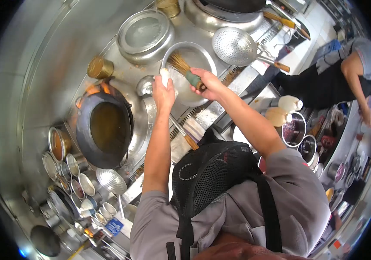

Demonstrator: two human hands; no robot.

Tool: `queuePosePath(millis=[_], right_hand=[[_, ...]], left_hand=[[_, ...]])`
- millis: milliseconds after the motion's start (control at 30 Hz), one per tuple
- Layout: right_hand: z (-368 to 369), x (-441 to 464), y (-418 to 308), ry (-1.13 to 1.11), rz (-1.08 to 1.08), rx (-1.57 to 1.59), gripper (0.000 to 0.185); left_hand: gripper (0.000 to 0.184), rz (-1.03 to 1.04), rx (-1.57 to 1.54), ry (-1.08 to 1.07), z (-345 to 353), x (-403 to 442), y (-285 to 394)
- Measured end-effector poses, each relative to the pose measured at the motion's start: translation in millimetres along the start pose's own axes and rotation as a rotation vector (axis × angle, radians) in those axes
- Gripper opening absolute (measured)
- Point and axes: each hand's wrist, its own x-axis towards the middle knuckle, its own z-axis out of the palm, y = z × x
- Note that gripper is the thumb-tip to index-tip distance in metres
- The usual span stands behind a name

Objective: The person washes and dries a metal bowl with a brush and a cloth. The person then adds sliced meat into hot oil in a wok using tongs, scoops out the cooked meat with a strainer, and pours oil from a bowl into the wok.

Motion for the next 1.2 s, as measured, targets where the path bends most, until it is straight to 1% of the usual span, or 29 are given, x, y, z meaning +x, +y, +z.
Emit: queuePosePath(millis=[33,67,167,233,267,333,367,400,433,467,500,533,567,600,633,667,733,767,800,867,900,933,967,1000,1033,1067,1133,1167,1200], right_hand=[[2,3,-2,0.022,0.006,0.038,0.031],[1,3,-5,0.025,-0.005,0.065,0.031],[-8,5,-17,-0.039,-0.003,0.095,0.027],[-17,6,-19,-0.033,-0.016,0.117,0.028],[-21,5,-17,-0.033,-0.023,0.116,0.028],[-30,-2,-14,-0.038,-0.047,0.13,0.032],[-36,-9,-10,-0.042,-0.097,0.087,0.034],[-43,-15,-6,-0.044,-0.149,0.046,0.037],[-52,-21,-1,-0.019,-0.169,-0.049,0.047],[-62,-30,7,-0.013,-0.17,-0.039,0.047],[-66,-47,17,0.111,-0.171,-0.137,0.051],[-70,-63,26,0.238,-0.171,-0.237,0.055],[-74,-78,36,0.246,-0.176,-0.233,0.055],[-77,-93,46,0.314,-0.167,-0.235,0.057],[-81,-106,54,0.382,-0.158,-0.237,0.059],[-86,-115,61,0.392,-0.162,-0.238,0.059],[-91,-132,77,0.493,-0.253,-0.21,0.058],[-94,-139,80,0.52,-0.268,-0.224,0.059],[-96,-146,86,0.545,-0.331,-0.189,0.06],[-95,-153,93,0.662,-0.379,-0.247,0.06],[-92,-157,96,0.665,-0.387,-0.255,0.06],[-88,-162,99,0.702,-0.46,-0.303,0.061],[-85,-166,99,0.734,-0.532,-0.353,0.061],[-80,-170,99,0.73,-0.533,-0.37,0.061],[-75,-175,97,0.705,-0.556,-0.396,0.061],[-71,-179,97,0.68,-0.578,-0.42,0.061],[-65,-181,100,0.657,-0.595,-0.429,0.061],[-64,-182,100,0.642,-0.611,-0.428,0.062],[-64,-183,102,0.621,-0.618,-0.444,0.062]], left_hand=[[0.036,0.031,0.091,0.005,0,2,11],[0.036,0.052,0.103,-0.012,-1,5,19],[0.035,0.135,0.211,-0.073,2,17,30],[0.036,0.215,0.272,-0.013,3,23,27],[0.036,0.22,0.279,-0.027,4,26,25],[0.037,0.381,0.338,0.073,4,30,26],[0.037,0.34,0.391,0.038,4,28,25],[0.037,0.348,0.396,0.026,3,24,30],[0.039,0.38,0.432,-0.001,2,19,33],[0.04,0.411,0.467,-0.027,2,13,36],[0.043,0.408,0.528,-0.036,5,4,37],[0.043,0.415,0.525,-0.043,6,-5,35],[0.042,0.526,0.511,-0.036,5,-15,33],[0.041,0.636,0.493,-0.028,5,-25,29],[0.039,0.682,0.502,-0.051,4,-36,21],[0.039,0.687,0.492,-0.053,2,-47,15],[0.039,0.72,0.496,-0.108,-1,-69,1],[0.046,0.674,0.496,-0.161,-2,-79,-6],[0.046,0.681,0.489,-0.156,-1,-89,-8],[0.045,0.602,0.432,-0.172,3,-106,-8],[0.045,0.629,0.424,-0.14,6,-113,-9],[0.045,0.623,0.414,-0.132,12,-120,-14],[0.044,0.686,0.401,-0.12,17,-127,-18],[0.043,0.746,0.389,-0.107,19,-135,-19],[0.033,0.776,0.406,-0.088,22,-144,-18],[0.033,0.767,0.402,-0.08,22,-154,-18],[0.023,0.855,0.409,-0.119,24,-171,-16],[0.017,0.841,0.409,-0.146,25,-181,-13],[0.017,0.851,0.399,-0.142,29,-189,-12]])
